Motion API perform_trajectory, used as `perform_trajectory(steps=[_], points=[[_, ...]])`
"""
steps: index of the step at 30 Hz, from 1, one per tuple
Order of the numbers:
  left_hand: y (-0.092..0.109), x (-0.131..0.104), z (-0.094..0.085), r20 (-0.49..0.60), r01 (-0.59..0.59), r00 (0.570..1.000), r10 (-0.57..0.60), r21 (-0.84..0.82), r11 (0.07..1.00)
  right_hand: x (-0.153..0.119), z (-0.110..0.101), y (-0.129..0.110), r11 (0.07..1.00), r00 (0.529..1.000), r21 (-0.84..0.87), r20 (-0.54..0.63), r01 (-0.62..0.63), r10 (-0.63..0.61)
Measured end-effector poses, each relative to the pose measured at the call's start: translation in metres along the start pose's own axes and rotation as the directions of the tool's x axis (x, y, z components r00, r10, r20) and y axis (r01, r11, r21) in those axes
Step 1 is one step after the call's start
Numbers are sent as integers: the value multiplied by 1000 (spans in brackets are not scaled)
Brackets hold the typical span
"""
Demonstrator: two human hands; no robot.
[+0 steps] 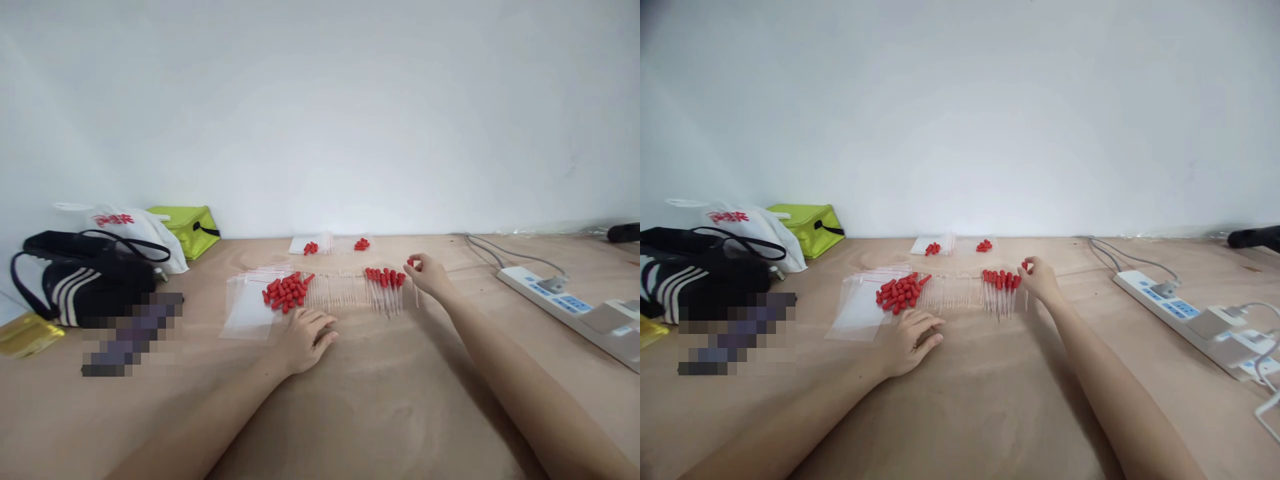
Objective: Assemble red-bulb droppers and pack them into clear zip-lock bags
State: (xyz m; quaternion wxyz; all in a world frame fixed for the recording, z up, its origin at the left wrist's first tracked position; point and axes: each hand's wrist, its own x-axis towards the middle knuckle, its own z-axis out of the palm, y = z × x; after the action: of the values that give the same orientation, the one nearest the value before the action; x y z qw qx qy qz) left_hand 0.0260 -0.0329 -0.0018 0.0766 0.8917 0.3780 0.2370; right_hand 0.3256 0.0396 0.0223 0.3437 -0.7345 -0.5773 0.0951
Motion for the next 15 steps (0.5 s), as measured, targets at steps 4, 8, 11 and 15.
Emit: perform_trajectory(steps=[4,8,11,15], points=[[1,1,0,14,0,1000,0,3,1000,1,14,23,991,993,-129,100,-41,54],[0,0,-1,-1,-17,1000,17,-5,1000,0,22,23,990,991,-140,126,-26,44],[0,0,0,-10,-24,1000,24,1,1000,-6,23,15,984,988,-180,152,3,25],[0,0,0,-14,-34,999,34,-3,999,-15,26,5,968,983,-241,180,68,-24]])
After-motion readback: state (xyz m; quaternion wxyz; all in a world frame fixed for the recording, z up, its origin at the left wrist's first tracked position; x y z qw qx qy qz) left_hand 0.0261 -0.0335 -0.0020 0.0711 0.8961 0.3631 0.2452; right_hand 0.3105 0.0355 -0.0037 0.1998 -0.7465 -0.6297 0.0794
